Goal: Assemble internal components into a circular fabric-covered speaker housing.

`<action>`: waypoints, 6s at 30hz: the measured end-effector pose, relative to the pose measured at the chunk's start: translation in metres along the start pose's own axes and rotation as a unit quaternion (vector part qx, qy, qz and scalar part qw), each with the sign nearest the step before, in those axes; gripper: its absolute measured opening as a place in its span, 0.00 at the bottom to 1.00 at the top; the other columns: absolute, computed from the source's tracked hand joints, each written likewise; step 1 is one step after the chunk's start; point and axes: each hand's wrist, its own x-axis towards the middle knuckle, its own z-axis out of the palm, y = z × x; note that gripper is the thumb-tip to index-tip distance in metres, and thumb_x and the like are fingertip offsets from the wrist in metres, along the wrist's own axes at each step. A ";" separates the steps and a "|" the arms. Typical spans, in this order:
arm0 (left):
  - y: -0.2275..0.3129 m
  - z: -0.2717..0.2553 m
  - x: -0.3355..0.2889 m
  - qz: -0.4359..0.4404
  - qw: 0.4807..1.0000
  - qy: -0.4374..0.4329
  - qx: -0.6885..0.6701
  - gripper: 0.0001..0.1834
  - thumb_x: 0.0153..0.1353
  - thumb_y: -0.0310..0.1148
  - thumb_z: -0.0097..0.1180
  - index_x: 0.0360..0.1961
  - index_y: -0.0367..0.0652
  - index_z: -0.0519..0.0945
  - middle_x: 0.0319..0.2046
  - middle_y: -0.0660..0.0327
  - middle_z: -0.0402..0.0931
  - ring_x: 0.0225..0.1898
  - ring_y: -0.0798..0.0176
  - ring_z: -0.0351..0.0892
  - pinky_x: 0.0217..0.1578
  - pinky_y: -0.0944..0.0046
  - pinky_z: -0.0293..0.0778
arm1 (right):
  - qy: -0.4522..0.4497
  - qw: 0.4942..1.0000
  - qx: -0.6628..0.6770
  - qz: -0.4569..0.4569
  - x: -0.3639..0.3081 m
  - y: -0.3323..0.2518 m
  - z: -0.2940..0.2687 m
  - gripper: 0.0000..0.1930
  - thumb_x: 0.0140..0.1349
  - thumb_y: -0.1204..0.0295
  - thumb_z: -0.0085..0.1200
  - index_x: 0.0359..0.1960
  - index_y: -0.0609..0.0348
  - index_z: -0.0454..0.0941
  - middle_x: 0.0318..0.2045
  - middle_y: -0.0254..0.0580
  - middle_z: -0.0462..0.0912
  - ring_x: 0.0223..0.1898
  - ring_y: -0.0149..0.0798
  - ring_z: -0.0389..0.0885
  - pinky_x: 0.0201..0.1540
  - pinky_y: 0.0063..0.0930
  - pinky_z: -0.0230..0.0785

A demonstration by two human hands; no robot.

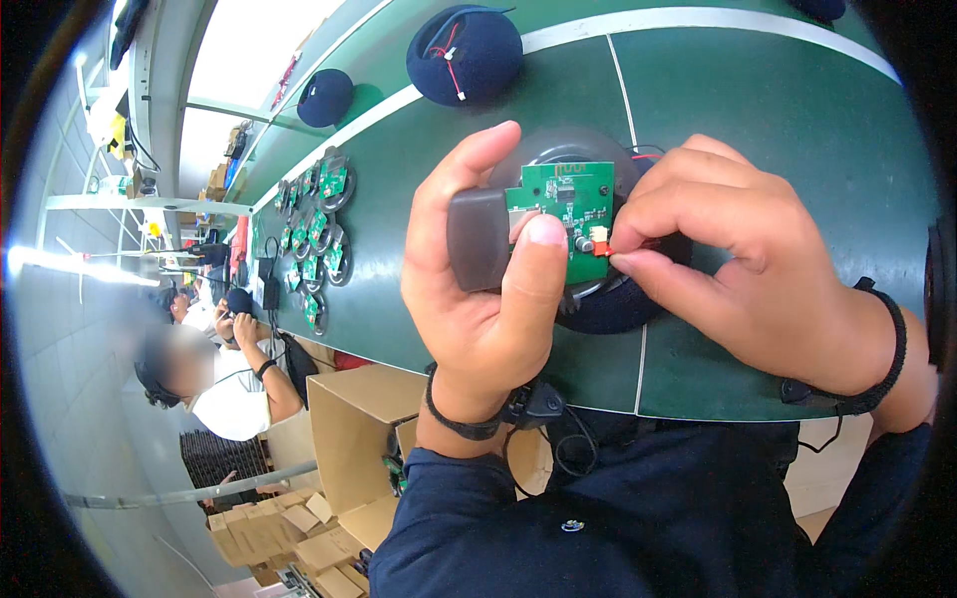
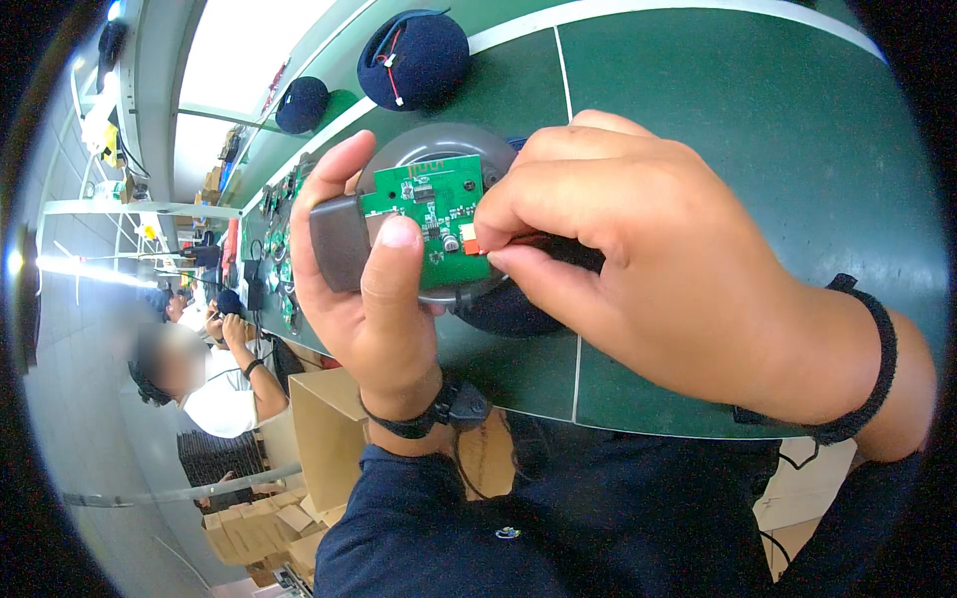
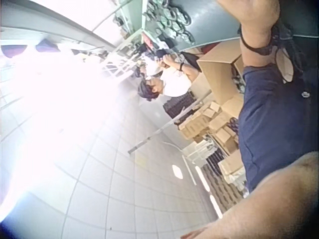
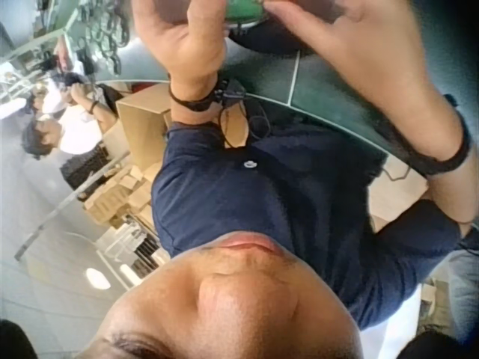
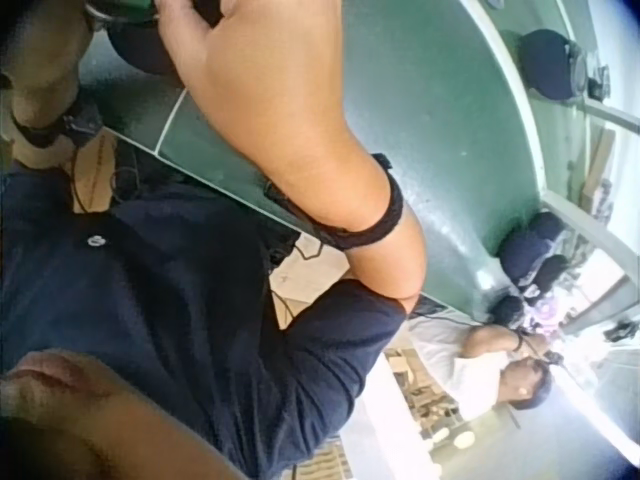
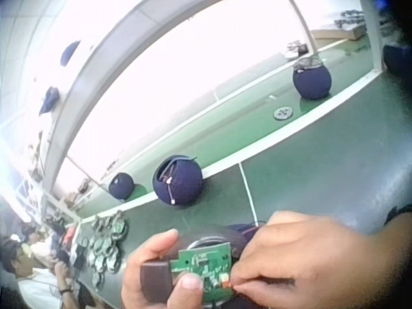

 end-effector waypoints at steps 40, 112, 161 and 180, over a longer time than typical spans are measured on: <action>-0.001 0.008 -0.002 -0.029 0.999 0.038 0.020 0.29 0.67 0.29 0.62 0.67 0.30 0.73 0.51 0.51 0.82 0.40 0.67 0.84 0.37 0.71 0.79 | 0.039 0.988 0.101 0.108 -0.010 -0.001 0.005 0.04 0.65 0.78 0.67 0.39 0.61 0.86 0.40 0.38 0.79 0.42 0.33 0.75 0.46 0.26 0.67; -0.016 0.005 0.003 0.045 0.993 0.095 -0.057 0.23 0.69 0.25 0.64 0.63 0.37 0.74 0.41 0.61 0.83 0.40 0.73 0.83 0.42 0.70 0.79 | -0.066 0.906 0.366 0.203 0.009 0.032 -0.028 0.13 0.75 0.71 0.62 0.57 0.64 0.85 0.45 0.37 0.89 0.46 0.27 0.86 0.53 0.25 0.78; -0.005 0.017 -0.009 0.082 0.992 0.085 0.052 0.25 0.66 0.27 0.63 0.63 0.32 0.74 0.53 0.52 0.79 0.47 0.65 0.81 0.51 0.65 0.77 | -0.016 0.996 -0.076 -0.050 0.001 0.007 -0.011 0.05 0.67 0.81 0.60 0.43 0.63 0.81 0.43 0.46 0.78 0.45 0.46 0.77 0.52 0.34 0.70; -0.013 0.021 -0.008 0.162 0.984 0.042 0.058 0.28 0.67 0.22 0.66 0.67 0.29 0.72 0.58 0.49 0.77 0.47 0.65 0.84 0.46 0.68 0.83 | -0.101 0.987 0.026 0.121 -0.002 -0.003 -0.024 0.08 0.75 0.72 0.57 0.41 0.65 0.81 0.41 0.44 0.77 0.44 0.41 0.77 0.51 0.31 0.69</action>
